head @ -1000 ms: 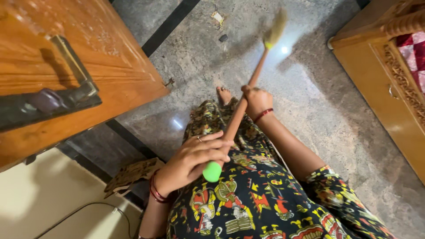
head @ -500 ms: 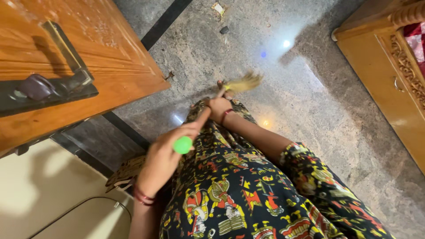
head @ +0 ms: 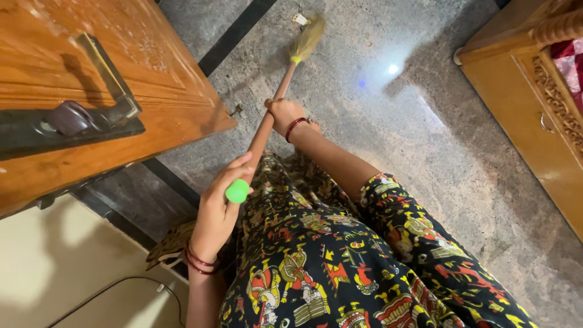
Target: The person sweeps debris from the floor using a handheld broom, moving through several areas of the room and clearing items out of the way.
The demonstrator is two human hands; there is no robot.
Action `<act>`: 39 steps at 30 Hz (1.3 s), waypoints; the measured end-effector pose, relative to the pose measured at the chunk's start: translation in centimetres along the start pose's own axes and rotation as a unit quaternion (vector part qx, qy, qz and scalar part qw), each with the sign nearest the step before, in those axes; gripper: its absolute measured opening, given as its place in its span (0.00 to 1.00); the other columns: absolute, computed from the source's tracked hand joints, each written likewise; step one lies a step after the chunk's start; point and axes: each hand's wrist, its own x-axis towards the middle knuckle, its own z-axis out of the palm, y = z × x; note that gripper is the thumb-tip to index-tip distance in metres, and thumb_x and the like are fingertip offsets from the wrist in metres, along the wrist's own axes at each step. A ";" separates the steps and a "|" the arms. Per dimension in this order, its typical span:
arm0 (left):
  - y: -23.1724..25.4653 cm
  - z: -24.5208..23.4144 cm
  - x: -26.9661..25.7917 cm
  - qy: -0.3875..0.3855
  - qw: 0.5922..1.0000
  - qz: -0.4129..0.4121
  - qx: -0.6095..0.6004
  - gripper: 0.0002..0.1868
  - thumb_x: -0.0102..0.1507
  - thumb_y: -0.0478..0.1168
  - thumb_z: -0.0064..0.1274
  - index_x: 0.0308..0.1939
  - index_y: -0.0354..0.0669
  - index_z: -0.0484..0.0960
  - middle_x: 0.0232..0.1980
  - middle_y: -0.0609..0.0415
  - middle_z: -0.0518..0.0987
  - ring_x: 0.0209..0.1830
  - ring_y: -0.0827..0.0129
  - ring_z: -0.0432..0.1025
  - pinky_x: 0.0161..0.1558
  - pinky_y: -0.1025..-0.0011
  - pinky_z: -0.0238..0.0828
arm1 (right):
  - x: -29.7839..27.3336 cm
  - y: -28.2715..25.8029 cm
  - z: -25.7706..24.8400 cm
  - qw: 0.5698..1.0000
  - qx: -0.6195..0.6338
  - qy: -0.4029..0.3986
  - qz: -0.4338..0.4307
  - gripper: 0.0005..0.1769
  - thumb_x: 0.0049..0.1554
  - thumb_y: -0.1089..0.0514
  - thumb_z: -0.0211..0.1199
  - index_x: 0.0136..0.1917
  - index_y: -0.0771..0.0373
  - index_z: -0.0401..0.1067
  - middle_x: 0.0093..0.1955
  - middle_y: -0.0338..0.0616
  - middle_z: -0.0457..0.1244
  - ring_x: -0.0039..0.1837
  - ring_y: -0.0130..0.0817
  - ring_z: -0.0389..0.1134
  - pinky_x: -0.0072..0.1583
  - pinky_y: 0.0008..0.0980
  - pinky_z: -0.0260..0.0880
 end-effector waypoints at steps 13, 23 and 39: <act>4.9 -1.8 -1.7 -0.087 0.966 0.190 0.152 0.21 0.55 0.31 0.60 0.52 0.47 0.82 0.67 0.50 0.77 0.72 0.45 0.66 0.66 0.51 0.63 | -5.2 -2.4 -9.0 0.995 -0.067 0.074 0.011 0.12 0.54 0.55 0.63 0.53 0.52 0.72 0.43 0.48 0.69 0.45 0.51 0.73 0.42 0.49 0.72; 4.1 -1.6 -1.4 -0.258 0.930 0.260 0.017 0.14 0.63 0.40 0.62 0.52 0.52 0.81 0.65 0.60 0.80 0.73 0.56 0.70 0.71 0.55 0.65 | -17.5 -1.9 -11.5 0.977 -0.116 -0.050 0.169 0.11 0.53 0.51 0.66 0.49 0.52 0.76 0.44 0.46 0.70 0.47 0.49 0.74 0.45 0.48 0.73; 3.5 -2.3 0.0 -0.138 0.963 0.151 0.175 0.23 0.55 0.24 0.54 0.53 0.41 0.79 0.62 0.52 0.82 0.65 0.57 0.76 0.66 0.57 0.69 | -9.7 -3.4 4.8 0.993 0.096 -0.044 0.056 0.11 0.51 0.52 0.67 0.49 0.51 0.77 0.40 0.51 0.70 0.44 0.51 0.74 0.46 0.49 0.73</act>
